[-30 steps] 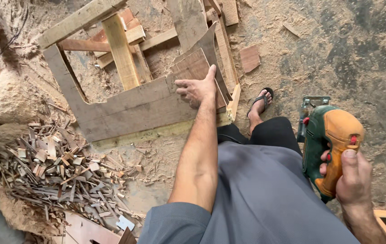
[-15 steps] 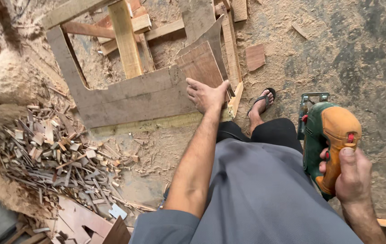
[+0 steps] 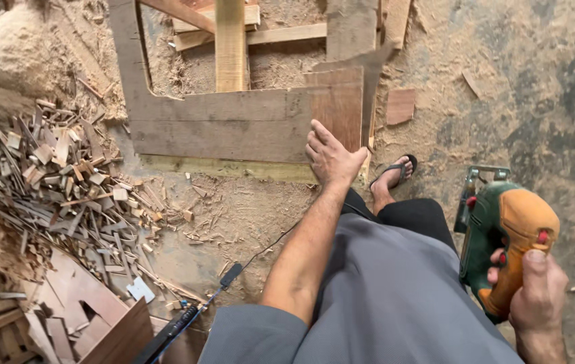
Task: The person uses a jigsaw to cut a rectangular piece of wood along a marked line. The person holds the wood steady with one hand while guiding the jigsaw with the other, producing a curved cut edge. The cut piece is separated and set aside.
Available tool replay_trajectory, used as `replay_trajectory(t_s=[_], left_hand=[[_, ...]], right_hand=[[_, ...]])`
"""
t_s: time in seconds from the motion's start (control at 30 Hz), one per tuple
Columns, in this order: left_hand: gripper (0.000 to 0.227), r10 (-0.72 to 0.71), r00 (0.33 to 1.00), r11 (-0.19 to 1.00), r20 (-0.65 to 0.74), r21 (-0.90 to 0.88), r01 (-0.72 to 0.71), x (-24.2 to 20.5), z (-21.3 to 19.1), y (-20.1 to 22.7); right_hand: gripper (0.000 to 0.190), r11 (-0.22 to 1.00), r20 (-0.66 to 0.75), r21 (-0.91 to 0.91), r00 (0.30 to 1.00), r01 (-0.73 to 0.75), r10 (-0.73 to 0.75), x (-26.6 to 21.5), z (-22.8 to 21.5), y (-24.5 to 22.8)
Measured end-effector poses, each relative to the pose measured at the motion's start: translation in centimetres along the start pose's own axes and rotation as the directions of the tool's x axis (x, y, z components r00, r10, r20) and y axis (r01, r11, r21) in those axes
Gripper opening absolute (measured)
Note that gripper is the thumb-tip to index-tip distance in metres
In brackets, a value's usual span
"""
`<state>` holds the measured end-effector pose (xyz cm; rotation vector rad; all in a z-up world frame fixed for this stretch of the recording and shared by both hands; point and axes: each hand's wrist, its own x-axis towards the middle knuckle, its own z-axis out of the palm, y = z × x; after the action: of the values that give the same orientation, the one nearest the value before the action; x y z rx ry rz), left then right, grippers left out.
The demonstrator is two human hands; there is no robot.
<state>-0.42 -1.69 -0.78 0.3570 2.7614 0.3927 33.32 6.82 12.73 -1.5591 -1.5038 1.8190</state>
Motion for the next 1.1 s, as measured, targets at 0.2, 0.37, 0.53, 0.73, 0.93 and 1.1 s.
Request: replay_trajectory(t_s=[0.2,0.37,0.53,0.73,0.93,1.1], left_hand=[[0.141,0.011,0.999,1.0,-0.035,0.022,-0.01,-0.3,0.6,-0.8],[0.138,-0.021,0.999,0.969,0.026,-0.246,0.027,0.3,-2.2,-1.9],[0.11,0.343,0.845,0.097,0.41,-0.91,0.403,0.1,-7.2,-5.5],[0.066,0.369,0.801,-0.174,0.471,-0.812,0.558,2.1,-4.9,-7.5],[0.045,0.314,0.748,0.081,0.585,-0.801,0.593,4.6,-0.6,-9.4],[0.05,0.313,0.733,0.231,0.603,-0.797,0.557,4.8,-1.8,-10.2]], right_hand=[[0.064,0.999,0.015,0.021,1.0,0.026,-0.026,1.0,0.2,-0.4],[0.064,1.0,0.024,-0.026,1.0,-0.006,0.007,1.1,0.6,-1.1],[0.064,0.998,0.026,-0.061,1.0,-0.017,0.018,1.3,0.8,-1.9],[0.064,0.998,0.028,-0.055,1.0,-0.006,0.008,1.7,1.0,-1.9],[0.064,1.0,0.051,-0.029,0.999,0.008,-0.006,1.4,0.9,-1.7],[0.065,0.997,0.042,-0.076,0.999,-0.009,0.012,1.1,1.1,-1.7]])
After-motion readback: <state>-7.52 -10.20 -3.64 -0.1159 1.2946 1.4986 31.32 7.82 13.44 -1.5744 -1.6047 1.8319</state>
